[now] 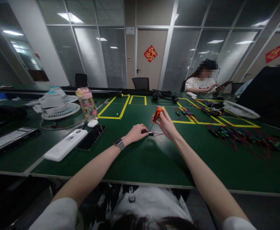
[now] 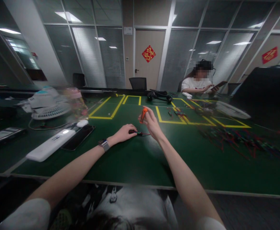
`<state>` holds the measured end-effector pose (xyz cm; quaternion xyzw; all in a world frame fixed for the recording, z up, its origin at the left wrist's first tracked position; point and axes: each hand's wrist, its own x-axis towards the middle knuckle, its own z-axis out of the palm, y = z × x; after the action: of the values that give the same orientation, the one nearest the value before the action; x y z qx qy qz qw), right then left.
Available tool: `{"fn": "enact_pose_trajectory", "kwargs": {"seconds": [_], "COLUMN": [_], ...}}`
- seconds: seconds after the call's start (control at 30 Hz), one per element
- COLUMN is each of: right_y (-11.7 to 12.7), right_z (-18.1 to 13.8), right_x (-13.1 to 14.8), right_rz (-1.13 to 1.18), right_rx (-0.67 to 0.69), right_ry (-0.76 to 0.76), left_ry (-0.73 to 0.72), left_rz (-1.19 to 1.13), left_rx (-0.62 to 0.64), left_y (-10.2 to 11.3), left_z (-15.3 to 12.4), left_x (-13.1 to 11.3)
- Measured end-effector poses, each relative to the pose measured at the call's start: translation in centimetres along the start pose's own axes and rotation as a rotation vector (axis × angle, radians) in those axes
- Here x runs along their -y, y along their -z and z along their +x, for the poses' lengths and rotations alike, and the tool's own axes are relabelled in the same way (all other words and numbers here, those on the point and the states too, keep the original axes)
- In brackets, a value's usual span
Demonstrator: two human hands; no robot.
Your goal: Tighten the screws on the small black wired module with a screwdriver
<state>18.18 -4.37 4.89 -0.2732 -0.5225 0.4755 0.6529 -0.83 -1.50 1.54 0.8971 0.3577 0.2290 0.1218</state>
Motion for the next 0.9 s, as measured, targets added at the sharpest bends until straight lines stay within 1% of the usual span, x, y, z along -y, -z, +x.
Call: {"fn": "enact_pose_trajectory", "kwargs": {"seconds": [0.13, 0.27, 0.5, 0.67, 0.8, 0.9], "right_y": [0.2, 0.0, -0.4, -0.3, 0.2, 0.8], "right_z": [0.1, 0.3, -0.1, -0.2, 0.1, 0.3], "right_x": [-0.2, -0.6, -0.3, 0.1, 0.3, 0.5], "right_rz": [0.013, -0.048, -0.176, -0.243, -0.224, -0.154], "right_rx": [-0.028, -0.074, -0.075, -0.119, -0.203, -0.229], "right_ry": [0.029, 0.043, 0.166, 0.242, 0.240, 0.190], "left_ry": [0.006, 0.005, 0.000, -0.004, -0.003, 0.007], "left_rz": [0.009, 0.009, 0.023, 0.023, 0.012, -0.008], "left_rx": [0.000, -0.015, -0.021, -0.026, -0.030, -0.046], "left_y": [-0.1, -0.1, -0.3, -0.4, -0.5, -0.6], "left_z": [0.0, -0.1, -0.1, -0.1, -0.1, -0.1], "left_x": [0.1, 0.0, 0.1, 0.3, 0.2, 0.4]}}
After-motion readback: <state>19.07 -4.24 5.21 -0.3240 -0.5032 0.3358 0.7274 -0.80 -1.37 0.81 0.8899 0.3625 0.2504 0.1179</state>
